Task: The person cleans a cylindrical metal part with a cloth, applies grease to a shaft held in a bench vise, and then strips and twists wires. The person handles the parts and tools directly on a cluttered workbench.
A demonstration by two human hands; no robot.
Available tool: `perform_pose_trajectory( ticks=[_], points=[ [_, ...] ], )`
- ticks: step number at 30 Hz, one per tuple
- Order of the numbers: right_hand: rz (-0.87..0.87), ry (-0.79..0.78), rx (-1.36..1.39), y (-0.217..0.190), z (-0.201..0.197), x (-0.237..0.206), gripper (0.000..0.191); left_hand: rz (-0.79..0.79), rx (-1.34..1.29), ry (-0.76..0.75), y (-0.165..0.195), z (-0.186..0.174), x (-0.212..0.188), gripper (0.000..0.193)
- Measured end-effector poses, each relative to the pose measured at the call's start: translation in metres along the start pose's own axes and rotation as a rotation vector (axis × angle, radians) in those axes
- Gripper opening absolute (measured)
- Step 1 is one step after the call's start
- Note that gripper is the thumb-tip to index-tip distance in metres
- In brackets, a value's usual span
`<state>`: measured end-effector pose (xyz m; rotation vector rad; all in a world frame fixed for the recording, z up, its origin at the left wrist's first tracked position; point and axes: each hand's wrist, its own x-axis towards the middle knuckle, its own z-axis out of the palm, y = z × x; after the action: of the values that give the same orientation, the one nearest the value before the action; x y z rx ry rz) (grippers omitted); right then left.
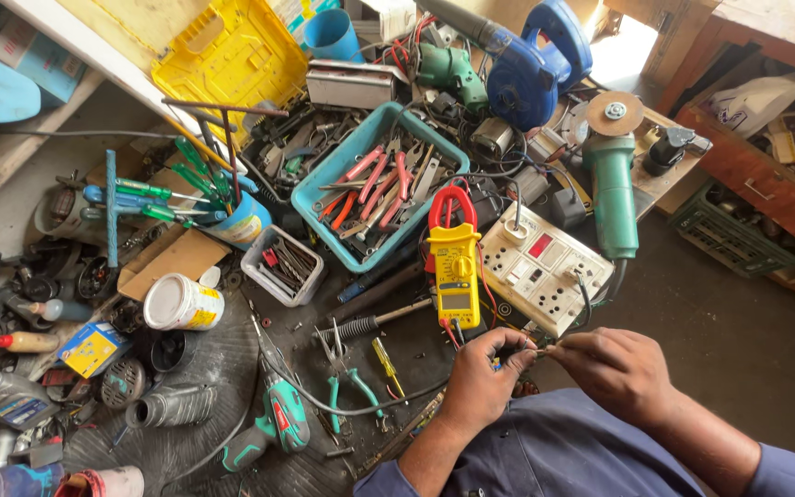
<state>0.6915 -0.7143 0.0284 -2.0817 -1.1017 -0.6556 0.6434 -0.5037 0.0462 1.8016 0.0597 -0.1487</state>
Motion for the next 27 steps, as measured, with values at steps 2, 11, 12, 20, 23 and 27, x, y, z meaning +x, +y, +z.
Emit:
perform_pose_trajectory(
  ticks=[2, 11, 12, 20, 23, 27],
  points=[
    [-0.099, -0.029, -0.082, 0.006, -0.001, -0.002, 0.023, -0.085, -0.038, -0.025, 0.002, 0.000, 0.000, 0.015],
    [0.952, -0.230, 1.036, 0.011, 0.029, -0.047, 0.019, 0.288, 0.259, 0.042, 0.010, -0.004, 0.005, 0.013],
    [1.046, -0.215, 1.175, 0.009, 0.027, -0.047, 0.022, 0.252, 0.220, 0.034, 0.009, -0.005, 0.006, 0.014],
    [0.563, -0.011, 0.098, -0.026, 0.003, -0.009, 0.025, 0.150, 0.162, 0.045, 0.008, -0.005, 0.003, 0.014],
    [0.394, -0.014, -0.007, -0.029, -0.003, 0.000, 0.021, 0.128, 0.132, 0.020, 0.010, -0.005, 0.003, 0.014],
    [0.293, -0.067, -0.015, -0.028, -0.011, 0.006, 0.021, 0.160, 0.145, 0.031, 0.014, -0.004, 0.002, 0.014]
  ],
)
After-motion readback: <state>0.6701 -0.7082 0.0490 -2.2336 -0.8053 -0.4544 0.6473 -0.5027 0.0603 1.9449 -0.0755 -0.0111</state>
